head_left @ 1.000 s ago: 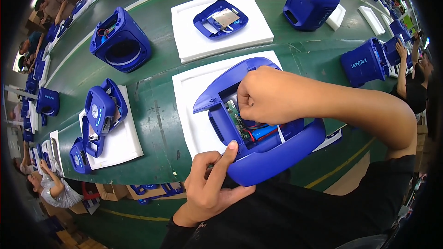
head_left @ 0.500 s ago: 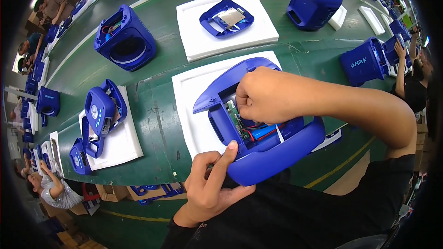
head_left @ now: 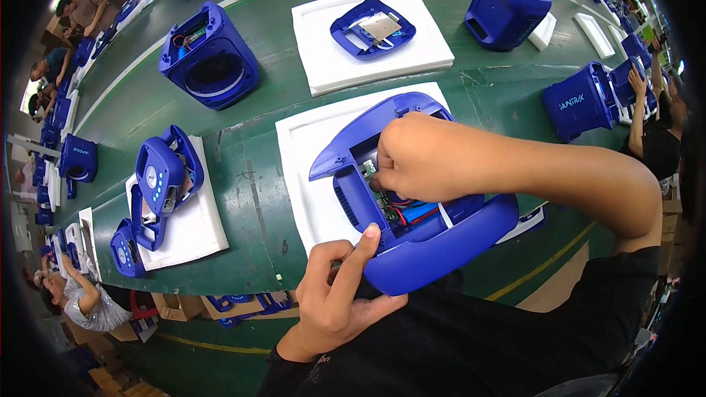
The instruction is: The person assembles electronic components by placing circuit boards, rechargeable batteries, and internal wiring into blue plastic housings, then secures them with a screwdriver.
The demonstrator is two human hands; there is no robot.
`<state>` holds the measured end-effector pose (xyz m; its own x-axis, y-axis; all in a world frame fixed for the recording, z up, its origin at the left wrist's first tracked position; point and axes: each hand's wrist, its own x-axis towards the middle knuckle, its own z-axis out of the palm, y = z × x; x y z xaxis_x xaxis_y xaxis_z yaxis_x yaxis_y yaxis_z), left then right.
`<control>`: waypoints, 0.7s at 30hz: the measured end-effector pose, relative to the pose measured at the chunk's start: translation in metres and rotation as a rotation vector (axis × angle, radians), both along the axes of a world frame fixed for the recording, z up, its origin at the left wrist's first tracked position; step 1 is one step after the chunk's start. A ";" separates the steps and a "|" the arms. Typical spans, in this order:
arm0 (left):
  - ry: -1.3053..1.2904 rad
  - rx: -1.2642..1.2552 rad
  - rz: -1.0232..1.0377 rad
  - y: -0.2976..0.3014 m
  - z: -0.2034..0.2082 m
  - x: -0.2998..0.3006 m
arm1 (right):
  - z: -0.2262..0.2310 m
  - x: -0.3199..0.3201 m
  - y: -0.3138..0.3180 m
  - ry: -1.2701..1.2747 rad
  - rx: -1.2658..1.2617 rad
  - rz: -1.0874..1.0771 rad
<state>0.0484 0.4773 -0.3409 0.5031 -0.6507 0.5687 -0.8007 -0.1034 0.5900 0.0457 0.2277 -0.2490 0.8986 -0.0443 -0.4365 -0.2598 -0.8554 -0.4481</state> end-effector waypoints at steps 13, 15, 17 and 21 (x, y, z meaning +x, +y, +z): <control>-0.004 0.003 0.002 0.006 -0.003 0.010 | -0.011 0.011 0.002 0.075 -0.081 0.146; 0.000 0.011 0.002 0.007 -0.002 0.011 | -0.014 0.012 0.000 0.034 -0.074 0.180; 0.004 0.017 0.003 0.007 -0.002 0.012 | -0.012 0.014 0.001 -0.006 -0.070 0.215; 0.020 0.007 0.006 0.007 -0.002 0.013 | -0.009 0.019 0.007 0.055 -0.118 0.182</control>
<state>0.0612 0.4842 -0.3428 0.5182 -0.6515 0.5540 -0.7883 -0.1126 0.6049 0.0647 0.2346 -0.2581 0.8713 0.0628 -0.4866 -0.1175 -0.9362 -0.3313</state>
